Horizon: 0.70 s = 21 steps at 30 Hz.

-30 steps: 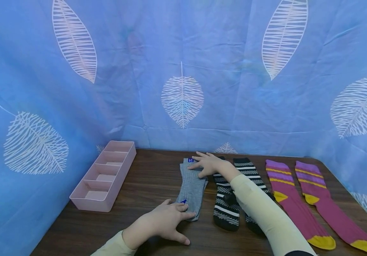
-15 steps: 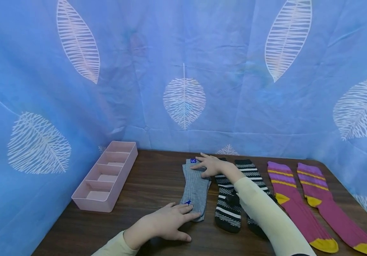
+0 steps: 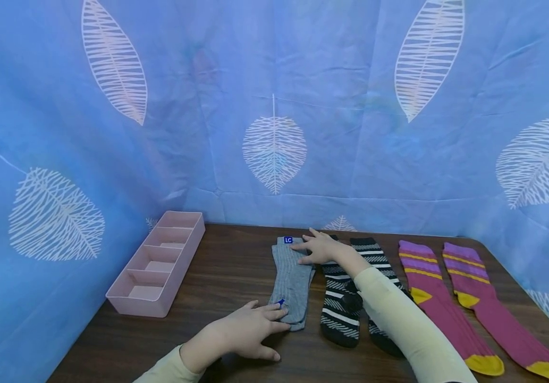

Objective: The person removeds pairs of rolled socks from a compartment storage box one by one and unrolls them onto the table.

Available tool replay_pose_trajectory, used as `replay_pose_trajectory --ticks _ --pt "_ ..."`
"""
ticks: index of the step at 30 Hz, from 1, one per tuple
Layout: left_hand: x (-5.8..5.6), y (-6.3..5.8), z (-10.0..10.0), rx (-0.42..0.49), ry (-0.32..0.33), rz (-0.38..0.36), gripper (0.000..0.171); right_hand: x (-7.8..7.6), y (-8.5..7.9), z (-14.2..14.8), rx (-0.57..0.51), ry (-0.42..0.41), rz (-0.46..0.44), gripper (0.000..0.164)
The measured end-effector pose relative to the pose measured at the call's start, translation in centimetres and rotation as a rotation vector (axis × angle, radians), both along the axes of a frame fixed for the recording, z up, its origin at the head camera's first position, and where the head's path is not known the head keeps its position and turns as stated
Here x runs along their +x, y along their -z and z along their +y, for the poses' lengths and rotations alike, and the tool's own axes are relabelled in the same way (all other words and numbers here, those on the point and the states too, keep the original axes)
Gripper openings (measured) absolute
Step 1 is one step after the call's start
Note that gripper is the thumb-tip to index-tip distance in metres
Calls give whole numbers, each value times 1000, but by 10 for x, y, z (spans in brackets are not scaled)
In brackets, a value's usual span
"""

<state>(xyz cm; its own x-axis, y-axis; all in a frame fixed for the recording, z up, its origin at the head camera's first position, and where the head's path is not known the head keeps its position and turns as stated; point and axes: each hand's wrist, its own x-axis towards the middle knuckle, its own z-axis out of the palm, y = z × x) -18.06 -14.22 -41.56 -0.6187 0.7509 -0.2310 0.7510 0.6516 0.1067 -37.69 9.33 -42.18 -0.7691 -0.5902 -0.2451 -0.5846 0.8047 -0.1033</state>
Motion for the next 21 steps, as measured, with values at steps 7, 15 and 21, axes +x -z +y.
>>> replay_pose_trajectory --ticks 7,15,21 --pt "1 1 3 28 -8 -32 65 1 1 2 4 -22 -8 59" --pt "-1 1 3 23 -15 -28 66 -1 2 2 -13 -26 2 61" --pt "-1 3 3 19 -7 -27 65 -5 3 2 -148 -14 -4 61"
